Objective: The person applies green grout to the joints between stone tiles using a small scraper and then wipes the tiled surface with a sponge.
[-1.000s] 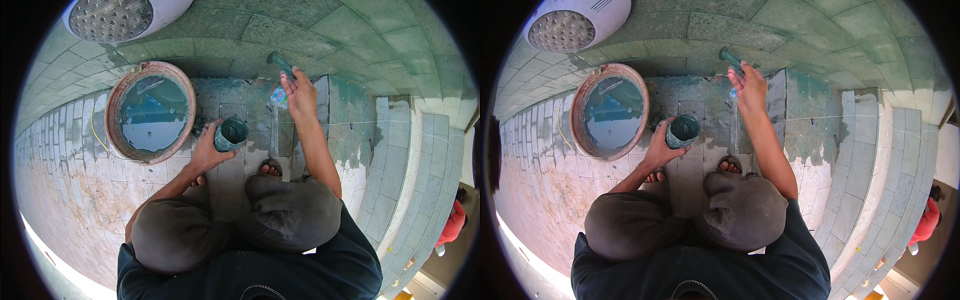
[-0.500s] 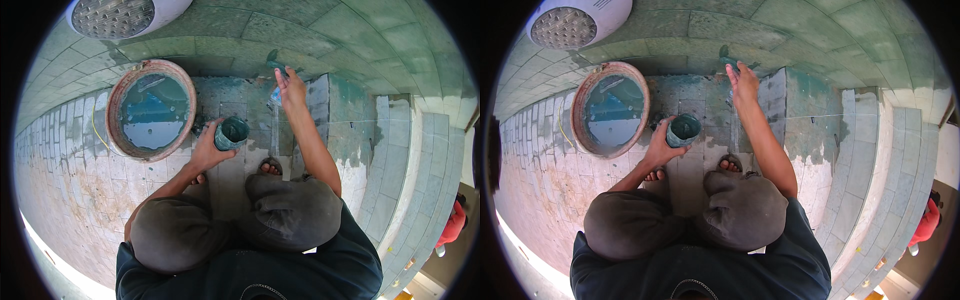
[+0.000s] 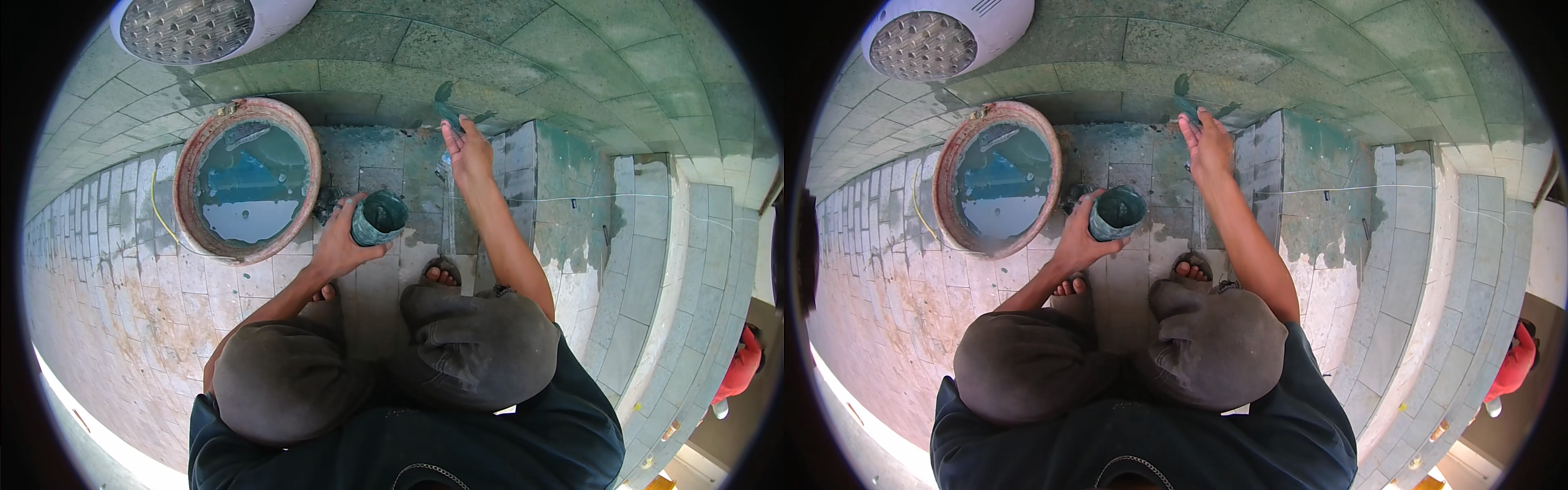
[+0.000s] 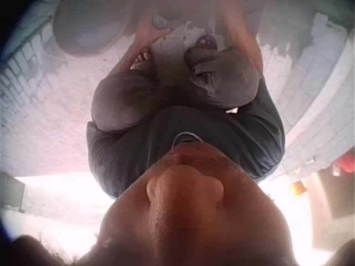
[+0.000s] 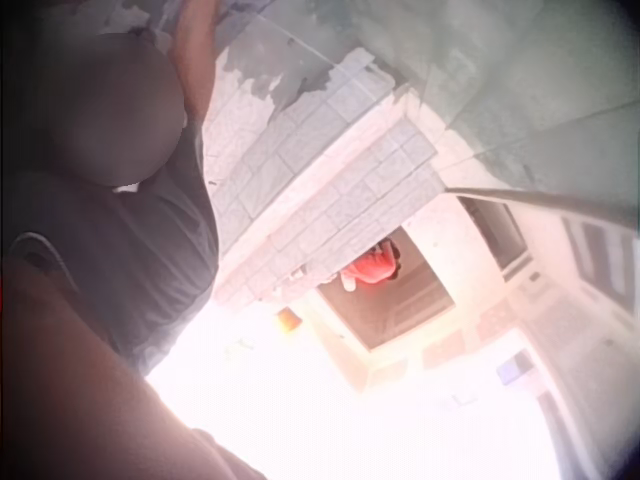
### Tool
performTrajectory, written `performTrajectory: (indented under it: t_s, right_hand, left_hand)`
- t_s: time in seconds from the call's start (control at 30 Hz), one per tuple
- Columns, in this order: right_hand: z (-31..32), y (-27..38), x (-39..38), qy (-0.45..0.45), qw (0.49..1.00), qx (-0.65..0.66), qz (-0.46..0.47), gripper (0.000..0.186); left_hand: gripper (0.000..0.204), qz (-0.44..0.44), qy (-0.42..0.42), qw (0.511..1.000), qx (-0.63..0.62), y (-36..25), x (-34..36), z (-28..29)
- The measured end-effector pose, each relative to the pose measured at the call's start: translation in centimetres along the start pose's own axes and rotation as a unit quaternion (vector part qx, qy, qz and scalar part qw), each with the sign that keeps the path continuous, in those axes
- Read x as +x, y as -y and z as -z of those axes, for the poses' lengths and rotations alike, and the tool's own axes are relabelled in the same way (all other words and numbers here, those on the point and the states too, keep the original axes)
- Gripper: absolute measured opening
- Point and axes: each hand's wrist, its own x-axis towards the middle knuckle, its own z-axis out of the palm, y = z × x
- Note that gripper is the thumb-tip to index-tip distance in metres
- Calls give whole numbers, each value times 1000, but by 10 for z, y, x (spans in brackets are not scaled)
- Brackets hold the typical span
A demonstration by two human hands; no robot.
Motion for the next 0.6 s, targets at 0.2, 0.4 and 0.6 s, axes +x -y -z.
performTrajectory:
  t_s: [0.2,0.4,0.6]
  right_hand:
    - [1,-4,-1,-9,1000,14,10,30]
    - [4,-11,-11,2,999,-40,8,29]
    - [-8,-5,-15,-6,997,-73,33,28]
  left_hand:
    - [92,-3,1,1000,8,-2,-1,3]
    - [93,-7,-5,1000,5,4,-1,0]
    - [94,10,12,1000,-1,-1,-1,0]
